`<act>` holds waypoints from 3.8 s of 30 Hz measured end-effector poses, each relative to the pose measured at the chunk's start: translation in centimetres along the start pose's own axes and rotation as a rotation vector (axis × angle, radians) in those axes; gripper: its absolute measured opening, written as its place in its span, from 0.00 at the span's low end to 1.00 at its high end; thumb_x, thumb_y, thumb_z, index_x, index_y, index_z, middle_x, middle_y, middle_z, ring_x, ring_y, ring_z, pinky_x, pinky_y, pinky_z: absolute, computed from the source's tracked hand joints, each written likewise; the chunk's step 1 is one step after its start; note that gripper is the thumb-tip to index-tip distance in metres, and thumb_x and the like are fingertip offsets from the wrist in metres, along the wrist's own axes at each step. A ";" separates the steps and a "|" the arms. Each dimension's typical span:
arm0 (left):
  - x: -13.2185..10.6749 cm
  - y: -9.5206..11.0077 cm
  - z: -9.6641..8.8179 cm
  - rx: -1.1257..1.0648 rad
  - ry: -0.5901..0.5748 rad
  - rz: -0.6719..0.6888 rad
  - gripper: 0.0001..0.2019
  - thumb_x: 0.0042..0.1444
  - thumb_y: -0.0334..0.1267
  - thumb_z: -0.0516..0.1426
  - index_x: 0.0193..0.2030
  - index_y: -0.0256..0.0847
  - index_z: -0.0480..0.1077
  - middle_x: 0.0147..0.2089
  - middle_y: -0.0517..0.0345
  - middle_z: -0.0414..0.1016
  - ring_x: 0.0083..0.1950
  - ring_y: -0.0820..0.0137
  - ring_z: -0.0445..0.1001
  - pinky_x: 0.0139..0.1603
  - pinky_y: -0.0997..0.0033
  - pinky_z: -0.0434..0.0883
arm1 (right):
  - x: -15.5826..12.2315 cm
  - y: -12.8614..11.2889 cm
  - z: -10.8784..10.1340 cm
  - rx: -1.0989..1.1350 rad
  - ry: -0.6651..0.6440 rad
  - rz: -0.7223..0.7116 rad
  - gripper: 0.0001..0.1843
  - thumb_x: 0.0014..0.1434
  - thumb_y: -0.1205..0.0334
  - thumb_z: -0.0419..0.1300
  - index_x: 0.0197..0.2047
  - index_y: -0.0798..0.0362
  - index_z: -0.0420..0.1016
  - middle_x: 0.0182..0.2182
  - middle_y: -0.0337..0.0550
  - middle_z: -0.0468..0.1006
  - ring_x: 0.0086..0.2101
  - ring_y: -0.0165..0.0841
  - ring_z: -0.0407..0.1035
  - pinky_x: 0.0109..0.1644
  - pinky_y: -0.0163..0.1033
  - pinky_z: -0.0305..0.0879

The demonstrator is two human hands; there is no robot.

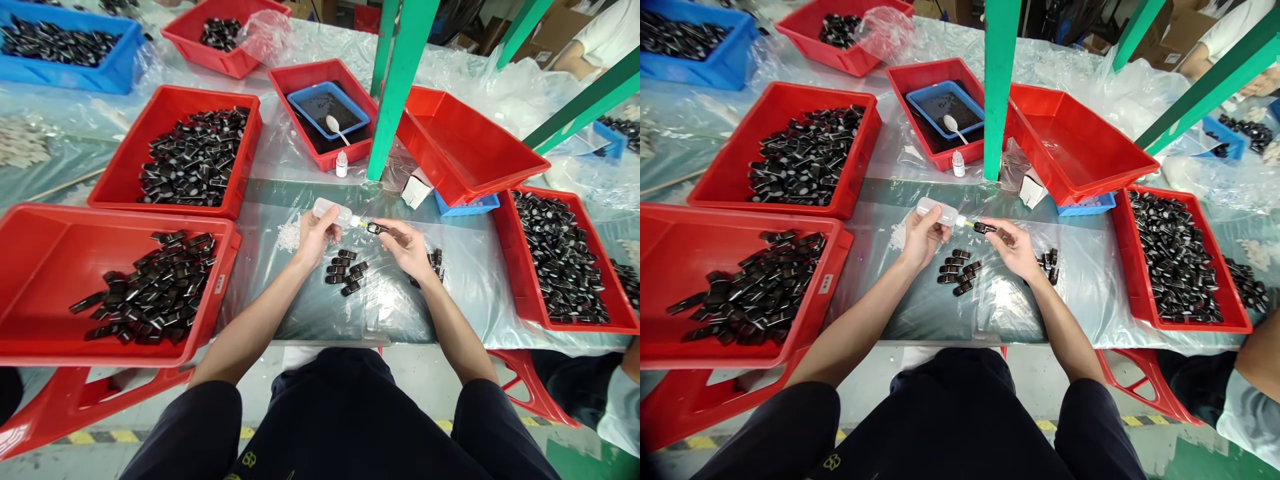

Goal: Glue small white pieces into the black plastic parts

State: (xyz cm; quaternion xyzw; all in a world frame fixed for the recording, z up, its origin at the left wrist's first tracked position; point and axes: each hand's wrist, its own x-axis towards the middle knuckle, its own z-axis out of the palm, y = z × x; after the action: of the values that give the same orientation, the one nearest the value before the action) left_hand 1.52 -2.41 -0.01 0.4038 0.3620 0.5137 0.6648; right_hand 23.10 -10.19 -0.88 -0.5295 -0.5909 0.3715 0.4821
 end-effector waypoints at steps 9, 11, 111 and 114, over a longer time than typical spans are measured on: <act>0.0 0.1 0.0 -0.014 -0.005 -0.002 0.29 0.43 0.64 0.79 0.32 0.40 0.79 0.21 0.62 0.71 0.19 0.75 0.66 0.19 0.72 0.61 | -0.1 0.1 0.2 -0.007 0.050 -0.025 0.24 0.71 0.36 0.71 0.57 0.43 0.90 0.39 0.45 0.85 0.31 0.35 0.71 0.35 0.45 0.74; 0.0 0.1 0.0 -0.019 -0.008 -0.001 0.30 0.42 0.65 0.79 0.31 0.40 0.79 0.21 0.62 0.71 0.19 0.75 0.66 0.19 0.73 0.61 | -0.1 0.2 0.2 -0.007 0.048 -0.039 0.23 0.71 0.36 0.70 0.57 0.43 0.90 0.39 0.44 0.84 0.30 0.35 0.70 0.34 0.45 0.74; 0.8 -0.2 -0.4 -0.028 0.156 0.001 0.23 0.57 0.58 0.74 0.30 0.43 0.75 0.21 0.63 0.68 0.20 0.75 0.64 0.20 0.71 0.62 | -0.1 -1.6 -7.3 -0.334 -0.142 0.194 0.31 0.61 0.27 0.72 0.36 0.47 0.73 0.30 0.40 0.79 0.29 0.33 0.67 0.36 0.43 0.63; 0.7 -0.3 -0.5 -0.028 0.157 0.005 0.23 0.57 0.59 0.74 0.30 0.43 0.75 0.22 0.63 0.67 0.20 0.75 0.64 0.20 0.71 0.62 | 0.2 -1.3 -6.1 -0.240 -0.110 0.160 0.30 0.62 0.30 0.73 0.38 0.46 0.69 0.34 0.42 0.83 0.32 0.35 0.72 0.36 0.42 0.62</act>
State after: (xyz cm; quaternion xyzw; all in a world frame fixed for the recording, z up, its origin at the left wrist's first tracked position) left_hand 1.38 -1.66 -0.54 0.3539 0.4047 0.5505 0.6387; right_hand 28.63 -10.66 1.98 -0.6077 -0.6125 0.3637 0.3512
